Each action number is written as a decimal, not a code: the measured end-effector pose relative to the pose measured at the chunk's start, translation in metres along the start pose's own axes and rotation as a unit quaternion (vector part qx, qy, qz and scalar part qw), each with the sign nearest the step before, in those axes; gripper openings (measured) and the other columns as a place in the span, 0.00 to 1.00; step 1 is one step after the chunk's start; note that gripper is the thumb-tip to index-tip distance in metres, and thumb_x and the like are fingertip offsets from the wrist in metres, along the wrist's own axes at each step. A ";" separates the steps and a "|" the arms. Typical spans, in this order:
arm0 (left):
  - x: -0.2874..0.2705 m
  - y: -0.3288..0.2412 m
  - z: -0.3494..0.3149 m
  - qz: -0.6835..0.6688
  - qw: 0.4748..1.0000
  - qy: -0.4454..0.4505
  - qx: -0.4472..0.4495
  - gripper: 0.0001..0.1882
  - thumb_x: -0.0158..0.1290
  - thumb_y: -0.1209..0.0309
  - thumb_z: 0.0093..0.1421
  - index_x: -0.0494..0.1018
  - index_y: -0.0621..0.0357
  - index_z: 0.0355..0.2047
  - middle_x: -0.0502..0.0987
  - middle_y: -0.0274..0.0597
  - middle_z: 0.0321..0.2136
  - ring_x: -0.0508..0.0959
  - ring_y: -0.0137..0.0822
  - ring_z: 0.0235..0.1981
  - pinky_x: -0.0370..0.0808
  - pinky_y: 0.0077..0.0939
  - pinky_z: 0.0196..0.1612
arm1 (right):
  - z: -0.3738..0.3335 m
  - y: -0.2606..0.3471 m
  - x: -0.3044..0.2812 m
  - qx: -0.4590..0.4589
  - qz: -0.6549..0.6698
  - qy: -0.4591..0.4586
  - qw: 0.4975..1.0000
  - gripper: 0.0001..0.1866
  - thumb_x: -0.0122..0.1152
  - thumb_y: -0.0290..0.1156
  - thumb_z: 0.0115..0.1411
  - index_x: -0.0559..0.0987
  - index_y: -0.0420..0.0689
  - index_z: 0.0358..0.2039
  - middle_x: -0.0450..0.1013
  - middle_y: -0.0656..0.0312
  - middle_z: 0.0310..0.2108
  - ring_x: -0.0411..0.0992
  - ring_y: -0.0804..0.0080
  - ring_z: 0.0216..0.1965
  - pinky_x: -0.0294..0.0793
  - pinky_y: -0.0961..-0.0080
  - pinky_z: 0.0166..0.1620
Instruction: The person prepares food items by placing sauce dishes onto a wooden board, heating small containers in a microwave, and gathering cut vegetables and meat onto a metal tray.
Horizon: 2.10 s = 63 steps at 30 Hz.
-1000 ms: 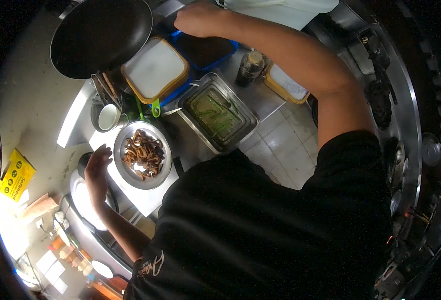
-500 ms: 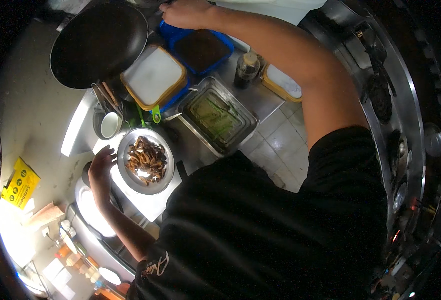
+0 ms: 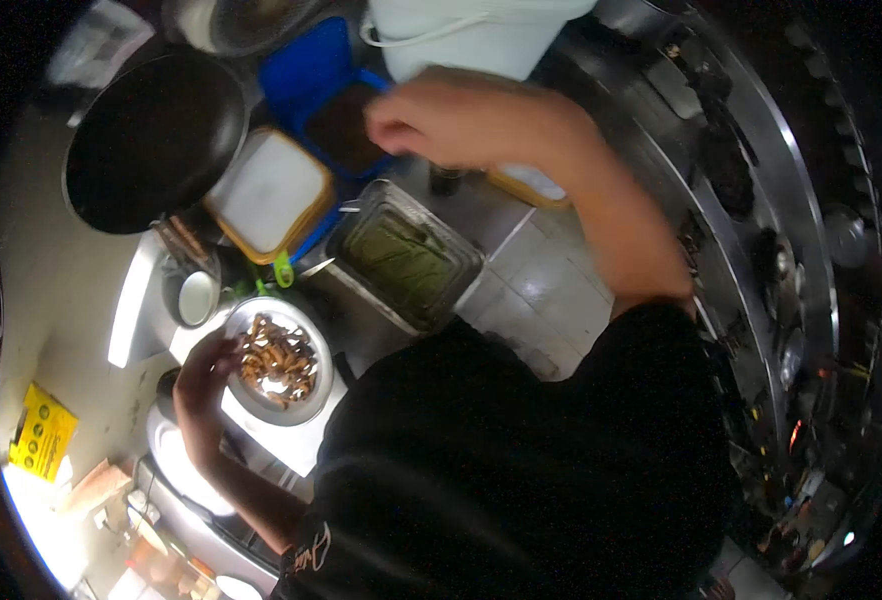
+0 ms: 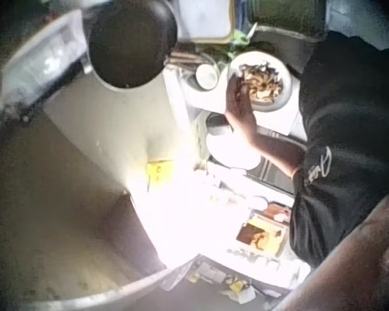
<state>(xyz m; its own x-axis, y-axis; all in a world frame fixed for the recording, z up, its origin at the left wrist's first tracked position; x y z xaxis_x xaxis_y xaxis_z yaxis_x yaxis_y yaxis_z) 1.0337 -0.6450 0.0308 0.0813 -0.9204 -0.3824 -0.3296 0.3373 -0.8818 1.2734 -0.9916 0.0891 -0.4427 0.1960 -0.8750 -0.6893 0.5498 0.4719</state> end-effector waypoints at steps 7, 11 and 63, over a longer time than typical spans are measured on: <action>0.005 0.002 0.006 -0.018 0.998 0.068 0.000 0.19 0.52 0.79 0.65 0.72 0.67 0.57 0.79 0.44 0.44 0.78 0.32 0.44 0.76 0.28 0.52 | -0.147 -0.116 0.108 0.202 -0.201 -0.012 0.958 0.17 0.65 0.28 0.56 0.76 0.43 0.46 0.72 0.55 0.48 0.73 0.57 0.49 0.75 0.62 0.51; 0.023 -0.007 0.024 0.016 0.996 0.090 0.009 0.19 0.52 0.78 0.67 0.72 0.66 0.57 0.79 0.45 0.43 0.78 0.31 0.44 0.76 0.27 0.52 | -0.169 -0.134 0.135 0.161 -0.247 -0.008 0.956 0.18 0.61 0.27 0.55 0.76 0.39 0.47 0.70 0.53 0.51 0.70 0.57 0.54 0.72 0.61 0.57; -0.100 0.069 0.013 0.208 0.932 -0.298 -0.012 0.13 0.58 0.72 0.64 0.79 0.59 0.48 0.82 0.43 0.35 0.81 0.32 0.33 0.79 0.26 0.39 | -0.091 -0.028 0.065 0.061 0.031 -0.257 0.964 0.18 0.62 0.29 0.64 0.77 0.43 0.55 0.74 0.54 0.55 0.73 0.55 0.56 0.73 0.65 0.57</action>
<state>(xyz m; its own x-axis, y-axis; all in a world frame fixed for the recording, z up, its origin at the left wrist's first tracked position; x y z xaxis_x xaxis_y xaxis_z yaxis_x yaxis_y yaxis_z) 1.0156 -0.5270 0.0048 0.4474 -0.4352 -0.7813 -0.4699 0.6289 -0.6194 1.2119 -1.0677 0.0288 -0.1177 0.5908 -0.7982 -0.5846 0.6085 0.5367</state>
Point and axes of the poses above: each hand's wrist, its own z-axis towards the middle knuckle, its own x-axis out of the palm, y = z × x, the point moved 3 cm from there along z, towards the middle knuckle
